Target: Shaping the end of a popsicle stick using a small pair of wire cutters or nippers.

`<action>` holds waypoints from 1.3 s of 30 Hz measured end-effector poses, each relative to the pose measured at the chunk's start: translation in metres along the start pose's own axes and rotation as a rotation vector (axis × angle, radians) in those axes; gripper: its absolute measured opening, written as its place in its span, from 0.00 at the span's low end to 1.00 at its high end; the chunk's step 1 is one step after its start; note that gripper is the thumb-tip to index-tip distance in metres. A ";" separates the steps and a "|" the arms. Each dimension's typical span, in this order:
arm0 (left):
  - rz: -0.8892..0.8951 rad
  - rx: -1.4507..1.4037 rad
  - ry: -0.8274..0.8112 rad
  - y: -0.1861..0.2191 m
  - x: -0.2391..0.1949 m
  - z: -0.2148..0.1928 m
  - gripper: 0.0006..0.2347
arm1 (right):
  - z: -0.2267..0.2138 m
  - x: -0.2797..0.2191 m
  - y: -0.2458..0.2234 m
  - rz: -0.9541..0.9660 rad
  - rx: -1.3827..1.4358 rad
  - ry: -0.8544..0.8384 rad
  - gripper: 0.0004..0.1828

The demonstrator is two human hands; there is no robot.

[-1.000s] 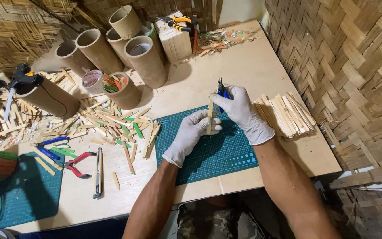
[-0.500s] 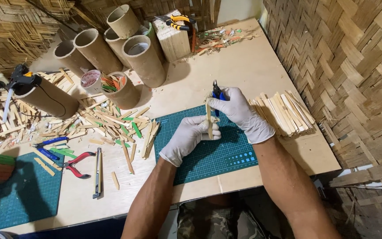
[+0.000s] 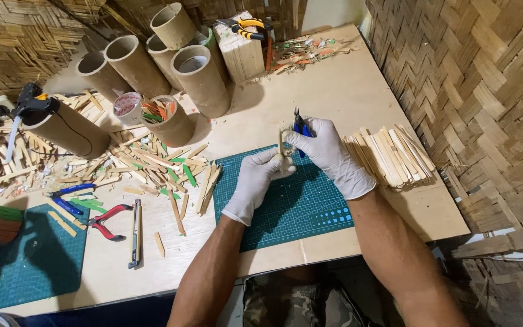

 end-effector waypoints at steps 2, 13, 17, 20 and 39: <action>0.072 0.311 0.110 0.008 -0.002 -0.005 0.10 | 0.003 -0.001 0.013 0.022 -0.011 0.015 0.12; 0.522 1.386 0.365 0.057 -0.027 0.014 0.07 | 0.009 -0.012 0.028 0.149 0.096 0.175 0.13; 0.415 1.699 0.480 0.061 -0.031 0.029 0.03 | 0.002 -0.012 0.026 0.168 -0.016 0.214 0.11; 0.369 1.590 0.425 0.058 -0.024 0.020 0.04 | -0.003 -0.008 0.028 0.149 -0.062 0.209 0.12; -0.384 -0.203 -0.218 0.011 -0.029 0.019 0.11 | -0.016 -0.003 0.003 -0.078 0.135 -0.043 0.13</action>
Point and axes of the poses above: each hand's wrist, its own x-axis towards the middle knuckle, its own z-axis out of the palm, y = z × x, the point moved 9 cm from there along x, towards the middle knuckle, and after that the axes turned 12 degrees about -y, right-handed, at the moved point
